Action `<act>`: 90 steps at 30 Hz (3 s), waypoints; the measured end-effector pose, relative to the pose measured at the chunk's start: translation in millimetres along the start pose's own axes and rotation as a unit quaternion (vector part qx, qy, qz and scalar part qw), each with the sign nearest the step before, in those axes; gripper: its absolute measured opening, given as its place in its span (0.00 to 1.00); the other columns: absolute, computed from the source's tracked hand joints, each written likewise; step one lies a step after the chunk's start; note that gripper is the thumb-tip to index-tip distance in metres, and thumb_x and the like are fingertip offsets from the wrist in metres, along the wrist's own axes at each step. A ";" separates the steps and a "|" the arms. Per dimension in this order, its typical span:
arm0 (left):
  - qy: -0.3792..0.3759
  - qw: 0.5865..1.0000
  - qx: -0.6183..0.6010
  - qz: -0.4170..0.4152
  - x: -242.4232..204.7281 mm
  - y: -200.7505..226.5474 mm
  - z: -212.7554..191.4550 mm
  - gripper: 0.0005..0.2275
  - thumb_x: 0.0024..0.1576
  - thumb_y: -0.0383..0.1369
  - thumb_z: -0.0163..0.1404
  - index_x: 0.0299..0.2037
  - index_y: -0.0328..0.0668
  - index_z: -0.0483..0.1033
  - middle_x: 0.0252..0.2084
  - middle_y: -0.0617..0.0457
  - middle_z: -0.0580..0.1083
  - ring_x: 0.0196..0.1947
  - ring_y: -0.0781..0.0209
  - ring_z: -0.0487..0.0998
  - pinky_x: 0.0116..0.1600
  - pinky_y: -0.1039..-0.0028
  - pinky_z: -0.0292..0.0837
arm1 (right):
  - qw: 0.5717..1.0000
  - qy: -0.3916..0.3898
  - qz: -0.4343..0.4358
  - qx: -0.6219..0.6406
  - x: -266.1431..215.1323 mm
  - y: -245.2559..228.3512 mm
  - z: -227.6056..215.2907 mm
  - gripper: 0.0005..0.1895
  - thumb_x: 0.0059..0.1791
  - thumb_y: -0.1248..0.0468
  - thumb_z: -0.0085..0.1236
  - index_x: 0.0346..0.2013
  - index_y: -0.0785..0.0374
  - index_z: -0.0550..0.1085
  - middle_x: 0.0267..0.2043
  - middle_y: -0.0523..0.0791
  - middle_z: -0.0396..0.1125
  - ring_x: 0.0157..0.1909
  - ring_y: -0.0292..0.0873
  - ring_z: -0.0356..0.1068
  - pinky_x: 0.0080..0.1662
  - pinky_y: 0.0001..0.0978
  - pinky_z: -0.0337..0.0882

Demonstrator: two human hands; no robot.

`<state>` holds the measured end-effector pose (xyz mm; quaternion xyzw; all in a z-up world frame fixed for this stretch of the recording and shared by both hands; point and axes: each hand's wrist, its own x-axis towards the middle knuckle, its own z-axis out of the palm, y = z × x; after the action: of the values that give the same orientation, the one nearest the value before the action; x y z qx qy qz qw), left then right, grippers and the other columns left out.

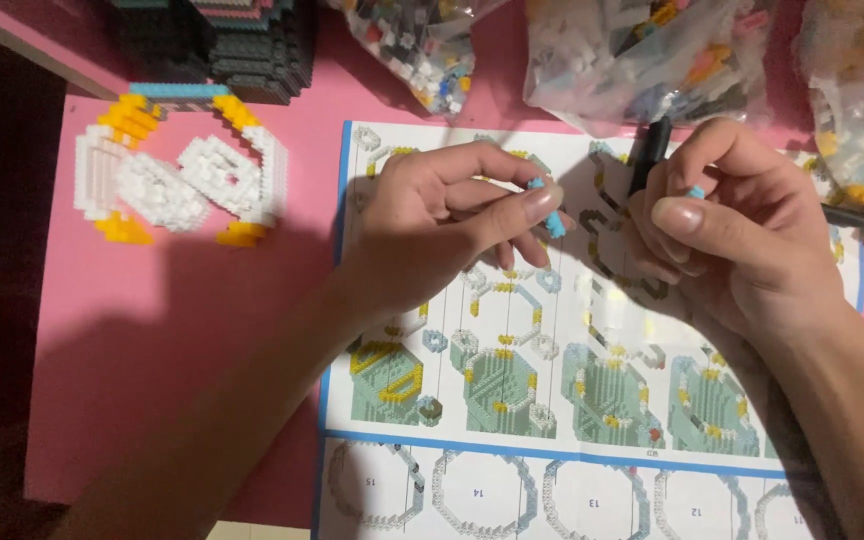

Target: Assembling a set of small interlocking toy blocks by following a printed instruction manual on a desk.

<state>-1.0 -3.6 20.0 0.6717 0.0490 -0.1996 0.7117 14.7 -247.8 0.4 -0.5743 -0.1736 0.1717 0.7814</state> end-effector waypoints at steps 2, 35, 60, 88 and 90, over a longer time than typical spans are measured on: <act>-0.015 0.999 -0.016 0.040 2.0 -8.7 -1.8 0.14 0.54 0.36 0.59 0.43 0.33 0.83 0.33 0.41 0.86 0.27 0.60 0.86 0.31 0.78 0.81 | 1.000 -0.003 -0.002 0.004 0.9 0.5 -1.2 0.06 0.53 0.69 0.53 0.37 0.56 0.65 0.25 0.38 0.51 0.23 0.33 0.48 0.27 0.24 0.54; -0.016 0.994 -0.030 0.102 2.1 -11.7 -5.1 0.09 0.58 0.32 0.58 0.42 0.34 0.75 0.28 0.40 0.84 0.27 0.60 0.86 0.32 0.81 0.80 | 0.994 0.074 0.072 -0.028 -6.9 9.4 -17.3 0.04 0.55 0.70 0.58 0.44 0.64 0.73 0.35 0.53 0.74 0.27 0.37 0.69 0.40 0.25 0.76; -0.067 0.982 0.009 0.174 0.6 -13.8 -7.2 0.11 0.65 0.34 0.49 0.48 0.32 0.69 0.34 0.39 0.84 0.35 0.57 0.89 0.39 0.76 0.90 | 0.985 0.118 0.114 -0.055 -8.8 10.9 -16.6 0.09 0.53 0.71 0.60 0.48 0.69 0.77 0.38 0.59 0.75 0.29 0.43 0.72 0.39 0.31 0.81; -0.064 0.992 -0.031 0.108 0.7 -13.9 -3.8 0.14 0.58 0.36 0.56 0.46 0.34 0.75 0.30 0.35 0.84 0.28 0.54 0.90 0.34 0.73 0.91 | 0.975 0.085 0.090 -0.185 -3.9 -1.4 13.1 0.07 0.52 0.75 0.62 0.45 0.75 0.78 0.35 0.55 0.74 0.29 0.41 0.68 0.37 0.24 0.71; -0.072 0.991 -0.034 0.106 0.7 -15.1 -5.0 0.14 0.58 0.36 0.57 0.47 0.34 0.74 0.33 0.36 0.85 0.31 0.51 0.91 0.35 0.73 0.93 | 0.971 0.099 0.103 -0.190 -2.7 -2.9 16.6 0.09 0.52 0.74 0.63 0.46 0.73 0.79 0.38 0.56 0.77 0.30 0.41 0.70 0.38 0.23 0.74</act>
<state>-4.6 0.9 5.1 0.6325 -0.0675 -0.1695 0.7528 4.7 -235.9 7.6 -0.7411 -0.0640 0.1575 0.6495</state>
